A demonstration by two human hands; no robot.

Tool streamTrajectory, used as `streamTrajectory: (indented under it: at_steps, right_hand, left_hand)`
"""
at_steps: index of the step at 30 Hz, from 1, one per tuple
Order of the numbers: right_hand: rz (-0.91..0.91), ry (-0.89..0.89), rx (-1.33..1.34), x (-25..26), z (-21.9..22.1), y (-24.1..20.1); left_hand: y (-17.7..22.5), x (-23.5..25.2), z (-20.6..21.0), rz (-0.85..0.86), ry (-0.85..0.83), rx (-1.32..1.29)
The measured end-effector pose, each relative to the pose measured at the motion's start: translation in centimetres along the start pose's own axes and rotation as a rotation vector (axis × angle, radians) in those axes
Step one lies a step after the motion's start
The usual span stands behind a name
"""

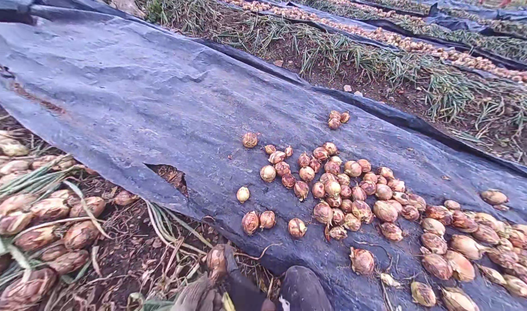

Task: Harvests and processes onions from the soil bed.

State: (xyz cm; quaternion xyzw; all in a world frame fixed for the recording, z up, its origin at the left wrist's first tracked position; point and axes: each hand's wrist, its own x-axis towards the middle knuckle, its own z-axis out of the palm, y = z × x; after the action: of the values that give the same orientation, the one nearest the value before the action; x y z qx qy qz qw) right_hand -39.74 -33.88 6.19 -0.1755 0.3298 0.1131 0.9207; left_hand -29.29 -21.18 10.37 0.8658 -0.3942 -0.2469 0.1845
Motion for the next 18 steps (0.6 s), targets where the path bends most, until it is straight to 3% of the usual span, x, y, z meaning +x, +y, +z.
streamTrajectory:
  at_steps: [3, 5, 7, 9, 11, 14, 18]
  right_hand:
    - [-0.107, -0.116, 0.115, -0.4, -0.3, -2.4]
    - [-0.311, -0.201, 0.158, -2.1, 0.8, -3.2]
    - [-0.599, -0.381, 0.208, -4.3, 0.4, -4.6]
    - [-1.009, -0.320, 0.016, -6.5, -0.6, -6.8]
    - [-1.196, -0.233, -0.124, -7.3, -0.3, -7.1]
    - [-1.149, -0.064, -0.184, -4.5, 1.1, -4.1]
    - [-0.753, 0.278, -0.607, 1.4, 0.7, -0.3]
  left_hand:
    - [-0.4, 3.1, -0.8, 0.077, 0.179, -0.172]
    - [-0.2, 5.7, -3.0, 0.092, 0.376, -0.156]
    - [-2.6, 8.2, -6.3, -0.014, 0.531, -0.052]
    - [-7.0, 8.9, -9.5, -0.175, 0.440, -0.061]
    - [-10.8, 7.8, -10.0, -0.314, 0.317, -0.063]
    - [-17.5, 6.3, -8.2, -0.557, 0.506, -0.133]
    - [-28.1, 5.8, -8.6, -0.927, 0.802, -0.014]
